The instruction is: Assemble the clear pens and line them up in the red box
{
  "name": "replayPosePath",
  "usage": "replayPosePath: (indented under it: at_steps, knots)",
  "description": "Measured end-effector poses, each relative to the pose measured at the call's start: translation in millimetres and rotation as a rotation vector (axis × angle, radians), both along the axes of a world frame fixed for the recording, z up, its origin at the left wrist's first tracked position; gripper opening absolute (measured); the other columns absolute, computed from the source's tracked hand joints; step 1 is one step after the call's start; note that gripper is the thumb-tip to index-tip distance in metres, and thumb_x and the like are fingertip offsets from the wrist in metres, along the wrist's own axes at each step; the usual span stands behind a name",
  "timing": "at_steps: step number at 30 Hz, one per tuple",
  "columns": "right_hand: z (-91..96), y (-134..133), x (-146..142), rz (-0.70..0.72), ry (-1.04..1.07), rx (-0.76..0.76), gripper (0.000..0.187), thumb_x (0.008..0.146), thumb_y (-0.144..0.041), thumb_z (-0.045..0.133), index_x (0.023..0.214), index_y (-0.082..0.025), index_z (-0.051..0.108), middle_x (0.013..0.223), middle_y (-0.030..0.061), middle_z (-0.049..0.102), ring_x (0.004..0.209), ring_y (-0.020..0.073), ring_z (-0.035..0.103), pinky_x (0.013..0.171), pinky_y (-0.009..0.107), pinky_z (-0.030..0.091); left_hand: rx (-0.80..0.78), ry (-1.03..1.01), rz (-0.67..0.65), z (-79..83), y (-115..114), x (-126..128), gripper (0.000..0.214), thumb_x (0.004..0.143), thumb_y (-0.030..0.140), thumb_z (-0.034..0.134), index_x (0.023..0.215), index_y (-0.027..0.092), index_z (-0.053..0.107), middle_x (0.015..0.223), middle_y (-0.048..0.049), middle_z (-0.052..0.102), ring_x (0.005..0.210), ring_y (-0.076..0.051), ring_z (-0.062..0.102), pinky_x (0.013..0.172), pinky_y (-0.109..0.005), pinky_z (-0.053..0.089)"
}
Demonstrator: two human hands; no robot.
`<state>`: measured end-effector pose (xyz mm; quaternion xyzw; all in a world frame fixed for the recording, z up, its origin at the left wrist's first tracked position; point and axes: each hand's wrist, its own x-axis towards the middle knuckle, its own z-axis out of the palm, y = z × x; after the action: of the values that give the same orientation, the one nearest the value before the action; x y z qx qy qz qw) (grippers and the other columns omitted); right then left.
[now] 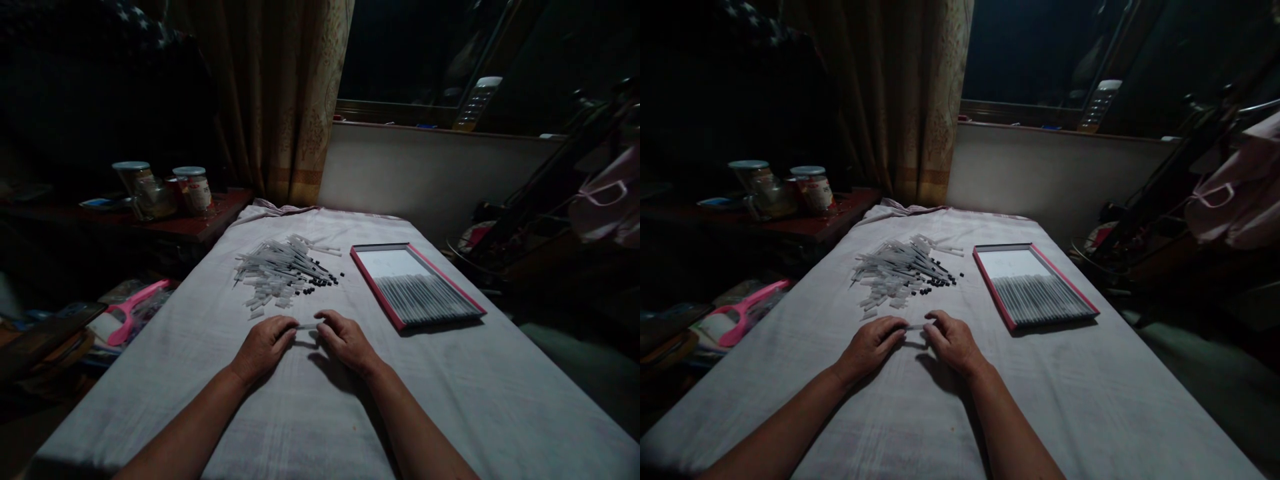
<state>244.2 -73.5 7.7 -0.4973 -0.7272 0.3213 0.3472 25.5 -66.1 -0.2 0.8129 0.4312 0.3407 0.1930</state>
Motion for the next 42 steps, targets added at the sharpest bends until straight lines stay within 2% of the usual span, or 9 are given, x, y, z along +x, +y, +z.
replayPosePath:
  at_steps: [2,6,10,12,14,20,28,35,42]
  knots:
    - [1.3,-1,-3,0.038,-0.003,0.002,0.035,0.087,-0.038,0.056,0.115,-0.019,0.068,0.083,0.0038,0.073,0.071,0.0173,0.065,0.069,0.027,0.048,0.013,0.023,-0.027,2.4,0,2,0.018,0.093,0.028,0.054,0.101,0.022,0.069,0.095,-0.0045,0.075,0.087,-0.018,0.07,0.08,-0.028,0.053]
    - [0.8,0,1,0.074,-0.079,0.027,0.026,0.088,-0.034,0.053,0.09,-0.021,0.076,0.088,0.0065,0.077,0.081,0.0207,0.069,0.074,0.029,0.049,0.09,0.132,-0.077,5.8,3,4,0.02,0.093,0.03,0.055,0.106,0.022,0.068,0.095,-0.0048,0.076,0.086,-0.02,0.07,0.077,-0.029,0.052]
    - [-0.8,6,23,-0.031,-0.092,-0.006,0.032,0.088,-0.037,0.049,0.084,-0.019,0.075,0.081,0.0069,0.076,0.077,0.0224,0.069,0.073,0.031,0.05,0.196,0.198,-0.077,6.1,16,-6,0.019,0.094,0.027,0.053,0.102,0.022,0.069,0.093,-0.0047,0.076,0.083,-0.02,0.07,0.075,-0.03,0.052]
    - [-1.1,10,34,-0.108,-0.087,-0.008,0.033,0.087,-0.039,0.048,0.083,-0.019,0.074,0.082,0.0075,0.075,0.079,0.0233,0.069,0.074,0.032,0.05,0.261,0.205,-0.021,6.2,28,-15,0.018,0.094,0.026,0.053,0.099,0.022,0.069,0.092,-0.0043,0.076,0.082,-0.019,0.07,0.074,-0.03,0.052]
    - [-1.3,12,40,-0.193,-0.079,0.007,0.032,0.086,-0.04,0.048,0.084,-0.019,0.072,0.085,0.008,0.075,0.081,0.0238,0.069,0.075,0.033,0.05,0.318,0.219,0.102,7.2,42,-26,0.016,0.093,0.027,0.055,0.098,0.024,0.07,0.091,-0.0032,0.076,0.083,-0.019,0.07,0.077,-0.03,0.052]
    - [-3.7,13,39,-0.314,-0.027,0.018,0.026,0.082,-0.038,0.049,0.09,-0.019,0.066,0.081,0.0049,0.071,0.074,0.0206,0.065,0.069,0.031,0.049,0.33,0.225,0.311,12.7,82,-42,0.024,0.093,0.027,0.049,0.106,0.018,0.068,0.106,-0.0118,0.072,0.1,-0.028,0.064,0.091,-0.043,0.049]
    - [-5.5,15,41,-0.293,0.029,-0.028,0.023,0.083,-0.039,0.049,0.082,-0.021,0.063,0.069,0.001,0.064,0.062,0.0172,0.062,0.06,0.027,0.047,0.265,0.393,0.151,10.5,81,4,0.027,0.092,0.025,0.054,0.116,0.025,0.068,0.121,-0.0077,0.069,0.116,-0.027,0.055,0.101,-0.043,0.036]
    - [-6.9,16,39,-0.309,0.03,0.012,0.025,0.083,-0.039,0.05,0.083,-0.02,0.065,0.076,0.0041,0.069,0.072,0.0195,0.065,0.068,0.03,0.049,0.187,0.529,0.187,21.7,104,26,0.016,0.087,0.021,0.058,0.085,0.024,0.073,0.095,-0.0111,0.071,0.102,-0.03,0.057,0.094,-0.048,0.033]
    - [-10.7,18,41,-0.338,0.065,-0.075,0.019,0.079,-0.034,0.052,0.085,-0.02,0.062,0.068,0.0005,0.064,0.059,0.0161,0.06,0.056,0.026,0.048,0.116,0.593,0.148,34.7,128,45,0.003,0.074,0.022,0.071,0.072,0.02,0.071,0.084,-0.0114,0.072,0.096,-0.032,0.06,0.09,-0.047,0.033]
